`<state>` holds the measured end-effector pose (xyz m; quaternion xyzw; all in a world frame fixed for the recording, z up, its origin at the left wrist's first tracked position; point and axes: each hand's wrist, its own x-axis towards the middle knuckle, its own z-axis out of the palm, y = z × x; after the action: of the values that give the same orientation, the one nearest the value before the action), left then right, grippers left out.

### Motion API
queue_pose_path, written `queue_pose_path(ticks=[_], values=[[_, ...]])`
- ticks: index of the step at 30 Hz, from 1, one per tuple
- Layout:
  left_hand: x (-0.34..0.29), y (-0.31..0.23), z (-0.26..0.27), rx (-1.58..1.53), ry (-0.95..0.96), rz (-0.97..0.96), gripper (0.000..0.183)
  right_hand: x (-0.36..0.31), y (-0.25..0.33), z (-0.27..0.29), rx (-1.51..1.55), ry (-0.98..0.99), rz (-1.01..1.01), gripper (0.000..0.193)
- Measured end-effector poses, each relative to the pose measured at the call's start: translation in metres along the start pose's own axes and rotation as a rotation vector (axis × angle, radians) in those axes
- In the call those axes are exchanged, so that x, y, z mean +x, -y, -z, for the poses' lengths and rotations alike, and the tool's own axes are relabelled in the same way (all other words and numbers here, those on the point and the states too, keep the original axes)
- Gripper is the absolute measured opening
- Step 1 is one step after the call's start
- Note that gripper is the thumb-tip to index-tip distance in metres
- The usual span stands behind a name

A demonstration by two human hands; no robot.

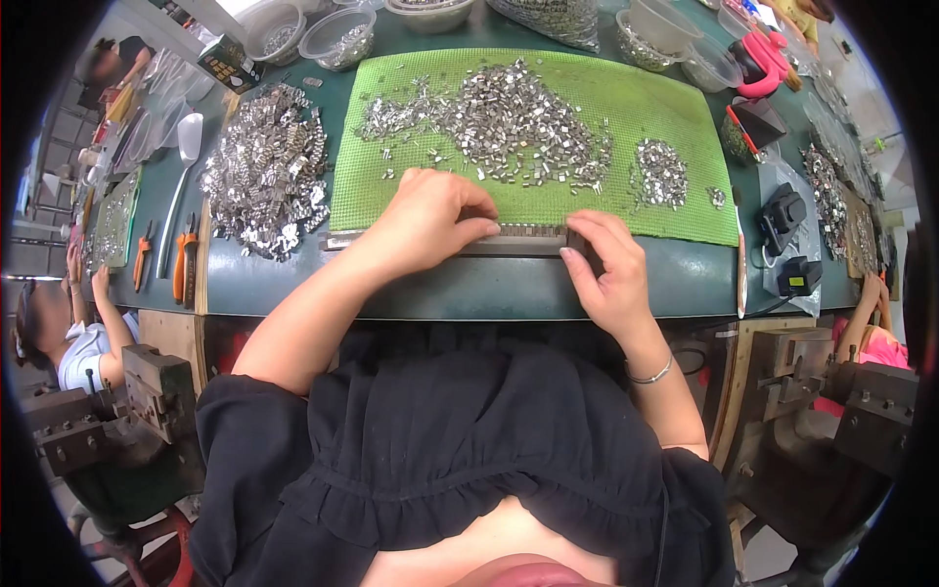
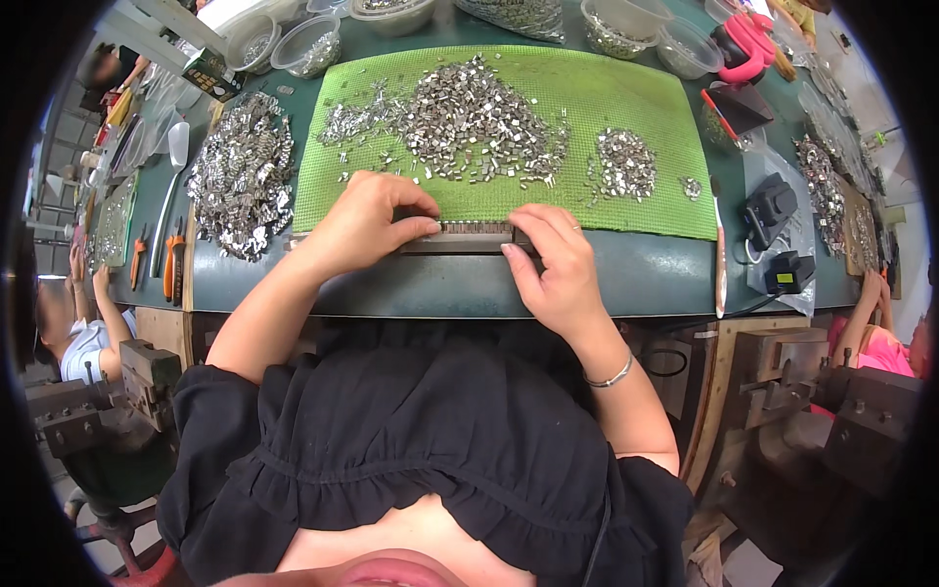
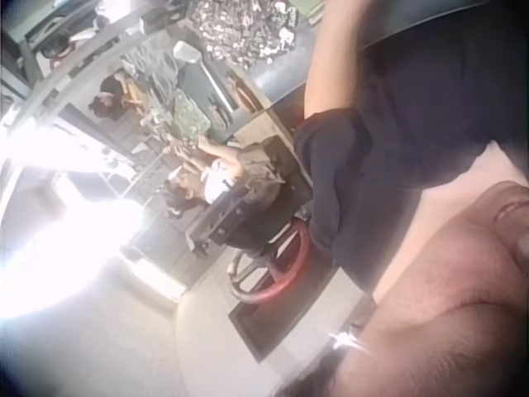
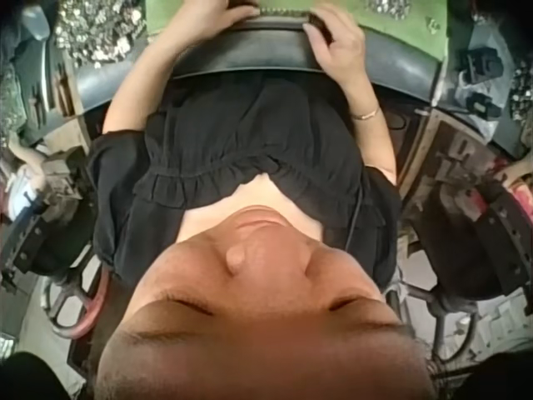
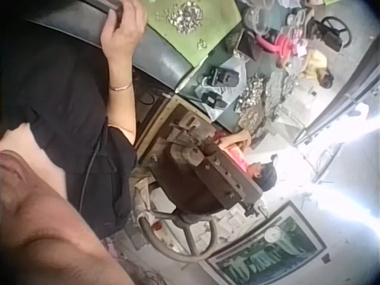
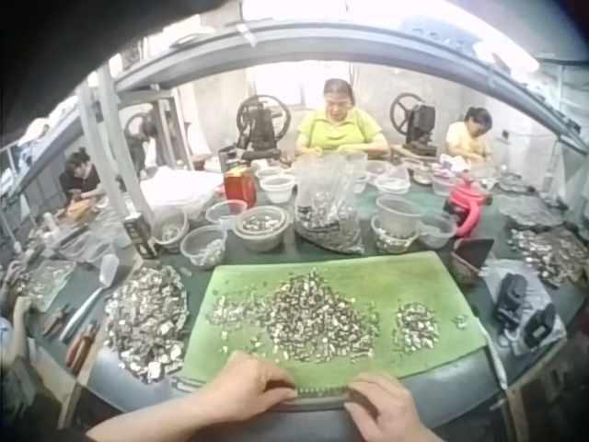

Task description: Sorting small metal parts and loading them into a metal guide rail.

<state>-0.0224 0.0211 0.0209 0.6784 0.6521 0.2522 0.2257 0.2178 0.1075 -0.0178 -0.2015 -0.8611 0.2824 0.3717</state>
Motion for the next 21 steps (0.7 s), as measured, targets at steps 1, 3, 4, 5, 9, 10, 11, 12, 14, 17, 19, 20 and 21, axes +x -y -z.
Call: queue_pose_path(ticks=[1, 3, 4, 5, 9, 10, 11, 12, 14, 17, 19, 20, 21], values=[[-0.002, 0.002, -0.004, 0.074, -0.066, -0.086, 0.014, 0.0, 0.001, 0.002, 0.047, -0.021, -0.034, 0.026], [-0.007, 0.003, -0.004, 0.061, -0.11, -0.102, 0.015, -0.003, -0.006, 0.007, -0.002, -0.067, -0.009, 0.026], [-0.01, 0.003, -0.005, 0.042, -0.15, -0.122, 0.017, -0.005, -0.007, 0.011, -0.029, -0.089, -0.01, 0.027], [-0.016, 0.004, -0.001, 0.013, -0.203, -0.128, 0.018, -0.007, -0.01, 0.015, -0.068, -0.103, -0.036, 0.027], [-0.063, 0.02, 0.035, 0.259, -0.395, -0.079, 0.028, -0.015, -0.016, 0.027, -0.088, -0.089, -0.2, 0.024], [-0.08, 0.029, 0.04, 0.374, -0.403, -0.015, 0.029, -0.016, -0.016, 0.029, -0.062, -0.028, -0.291, 0.023], [-0.096, 0.039, 0.041, 0.492, -0.41, 0.052, 0.03, -0.016, -0.016, 0.028, -0.065, -0.032, -0.294, 0.023], [-0.11, 0.047, 0.041, 0.52, -0.363, 0.16, 0.032, -0.013, -0.017, 0.025, -0.132, -0.019, -0.224, 0.022], [-0.123, 0.059, 0.028, 0.547, -0.419, 0.197, 0.034, -0.01, -0.02, 0.02, -0.198, -0.007, -0.171, 0.021], [-0.12, 0.058, 0.023, 0.672, -0.44, 0.113, 0.034, -0.008, -0.025, 0.02, -0.239, 0.011, -0.148, 0.02], [-0.12, 0.04, 0.032, 0.758, -0.446, 0.104, 0.033, -0.01, -0.025, 0.021, -0.24, 0.006, -0.142, 0.019], [-0.124, 0.029, 0.042, 0.664, -0.424, 0.114, 0.033, -0.012, -0.024, 0.02, -0.24, 0.0, -0.143, 0.018], [-0.127, 0.017, 0.055, 0.571, -0.401, 0.124, 0.034, -0.012, -0.025, 0.021, -0.259, -0.003, -0.14, 0.017]])
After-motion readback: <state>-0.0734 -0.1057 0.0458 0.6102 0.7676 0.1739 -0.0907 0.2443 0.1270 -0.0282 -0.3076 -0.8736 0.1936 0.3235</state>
